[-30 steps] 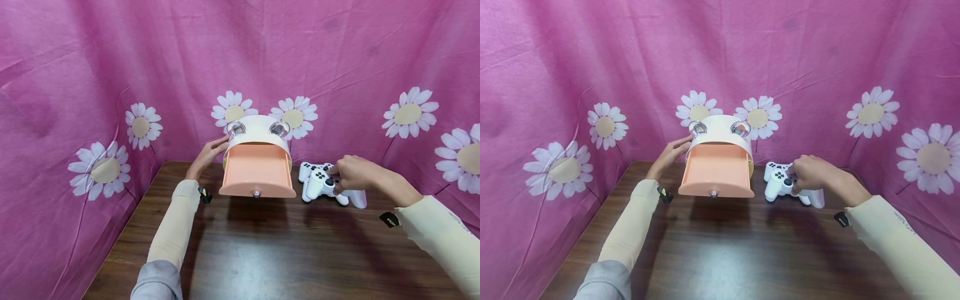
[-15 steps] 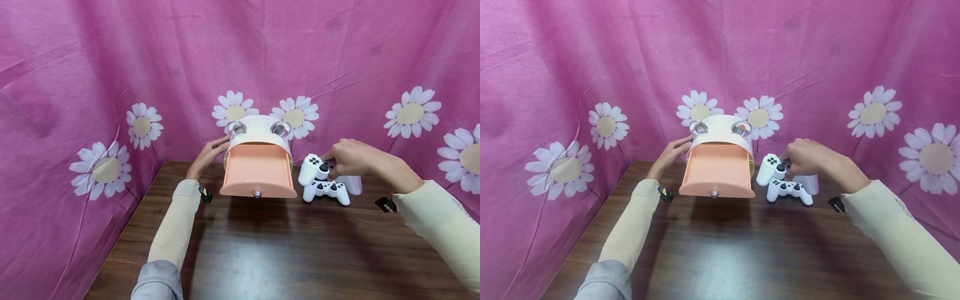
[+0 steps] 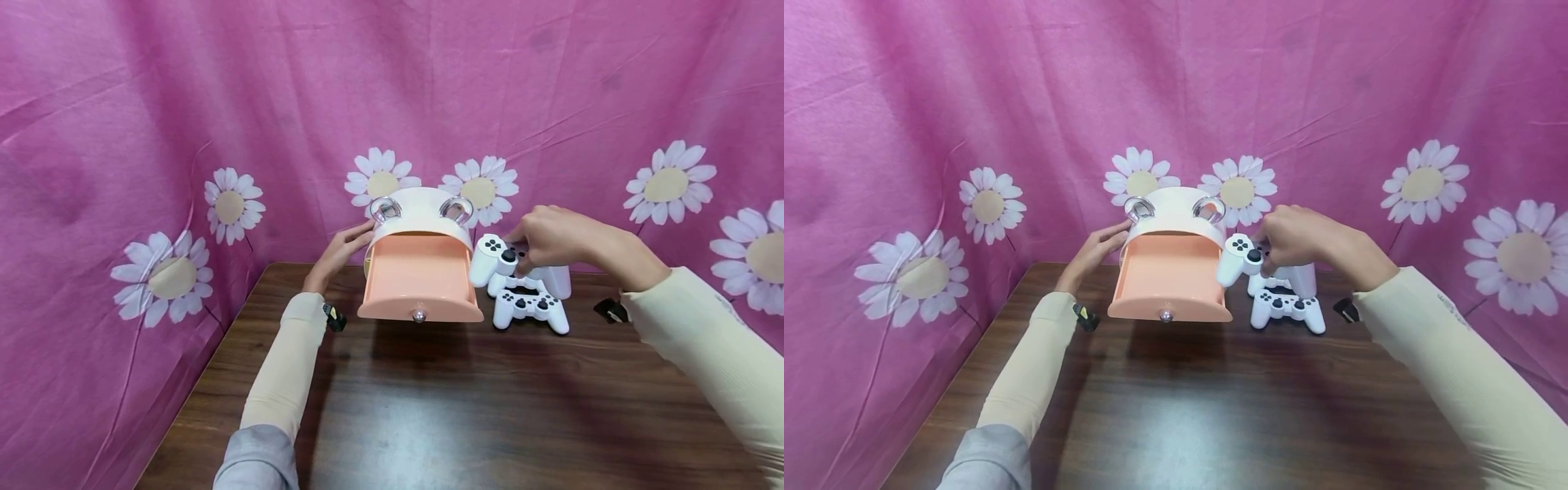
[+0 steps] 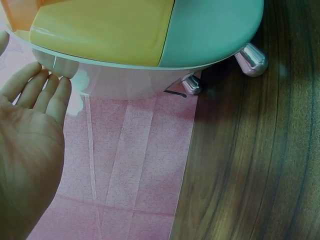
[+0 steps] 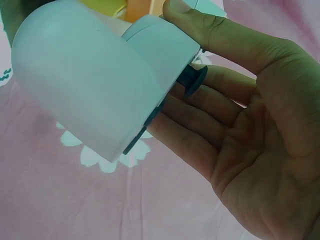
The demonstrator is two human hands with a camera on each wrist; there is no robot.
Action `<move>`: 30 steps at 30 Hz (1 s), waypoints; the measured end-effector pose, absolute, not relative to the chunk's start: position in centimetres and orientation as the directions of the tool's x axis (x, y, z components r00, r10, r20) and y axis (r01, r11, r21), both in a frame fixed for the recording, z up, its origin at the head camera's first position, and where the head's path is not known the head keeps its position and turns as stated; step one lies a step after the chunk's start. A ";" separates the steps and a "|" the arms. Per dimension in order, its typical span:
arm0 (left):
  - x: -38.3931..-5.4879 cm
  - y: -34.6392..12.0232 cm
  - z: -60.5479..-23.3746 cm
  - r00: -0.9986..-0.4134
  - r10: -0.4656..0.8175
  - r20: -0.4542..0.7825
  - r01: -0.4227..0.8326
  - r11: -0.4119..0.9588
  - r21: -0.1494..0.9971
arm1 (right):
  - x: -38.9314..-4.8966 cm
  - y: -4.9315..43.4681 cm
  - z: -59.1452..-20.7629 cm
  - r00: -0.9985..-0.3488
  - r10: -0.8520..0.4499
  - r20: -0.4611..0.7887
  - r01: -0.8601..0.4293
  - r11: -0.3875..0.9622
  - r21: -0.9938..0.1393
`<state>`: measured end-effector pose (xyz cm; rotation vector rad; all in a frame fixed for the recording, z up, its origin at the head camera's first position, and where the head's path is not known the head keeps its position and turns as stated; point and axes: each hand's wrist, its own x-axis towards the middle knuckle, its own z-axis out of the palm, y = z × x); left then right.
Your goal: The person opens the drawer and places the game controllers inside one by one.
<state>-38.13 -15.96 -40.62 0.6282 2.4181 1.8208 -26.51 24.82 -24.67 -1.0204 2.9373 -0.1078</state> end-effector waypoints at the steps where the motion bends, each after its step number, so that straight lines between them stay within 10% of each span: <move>1: -38.1 -16.0 -40.6 -0.915 0.349 0.201 0.288 0.220 0.932 | -26.6 24.6 -24.5 -0.781 -0.625 -0.001 -0.623 0.778 -0.076; 30: -38.2 -16.0 -40.5 -0.916 0.349 0.199 0.291 0.235 0.927 | -29.3 18.1 -22.6 -0.649 -0.760 -0.026 -0.760 0.650 -0.026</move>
